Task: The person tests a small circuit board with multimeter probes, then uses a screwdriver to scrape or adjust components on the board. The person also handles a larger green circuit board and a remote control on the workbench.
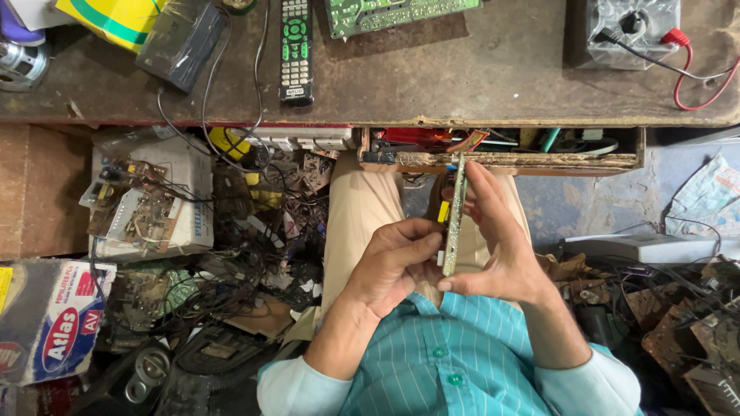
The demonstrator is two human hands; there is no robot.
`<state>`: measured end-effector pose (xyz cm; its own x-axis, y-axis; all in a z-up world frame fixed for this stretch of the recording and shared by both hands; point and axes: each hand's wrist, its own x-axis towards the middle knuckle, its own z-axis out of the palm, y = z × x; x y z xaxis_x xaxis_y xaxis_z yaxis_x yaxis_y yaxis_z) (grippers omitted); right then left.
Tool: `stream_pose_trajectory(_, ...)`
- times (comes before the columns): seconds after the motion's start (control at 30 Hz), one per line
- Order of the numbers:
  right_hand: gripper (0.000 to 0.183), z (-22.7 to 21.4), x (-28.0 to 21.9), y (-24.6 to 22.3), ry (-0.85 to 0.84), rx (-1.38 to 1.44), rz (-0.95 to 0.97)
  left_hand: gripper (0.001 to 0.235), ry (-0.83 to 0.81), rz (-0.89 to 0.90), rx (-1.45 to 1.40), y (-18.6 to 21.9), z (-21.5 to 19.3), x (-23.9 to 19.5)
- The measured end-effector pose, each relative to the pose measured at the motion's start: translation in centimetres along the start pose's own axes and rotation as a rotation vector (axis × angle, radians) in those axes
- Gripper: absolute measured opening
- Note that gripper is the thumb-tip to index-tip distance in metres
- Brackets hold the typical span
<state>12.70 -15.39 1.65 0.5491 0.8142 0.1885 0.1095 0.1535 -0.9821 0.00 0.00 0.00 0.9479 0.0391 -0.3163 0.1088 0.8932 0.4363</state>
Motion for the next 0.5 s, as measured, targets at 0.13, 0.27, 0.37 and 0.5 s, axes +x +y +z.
stream_pose_trajectory(0.13, 0.135, -0.3, 0.2, -0.8, 0.018, -0.215, -0.035, 0.017, 0.063, 0.035, 0.106, -0.4, -0.2, 0.3)
stream_pose_trajectory(0.27, 0.135, -0.5, 0.4, -1.7, 0.033, -0.487, -0.057, 0.016, 0.163, 0.043, 0.200, -0.6, -0.2, 0.4)
stream_pose_trajectory(0.37, 0.135, -0.5, 0.6, -2.1, 0.026, -0.586, -0.084, 0.014, 0.220, 0.099, 0.359, -0.2, -0.1, 0.4)
stream_pose_trajectory(0.5, 0.130, -0.3, 0.6, -2.3, 0.010, -0.630, -0.091, 0.013, 0.132, 0.212, 0.691, 1.5, 0.3, 0.1)
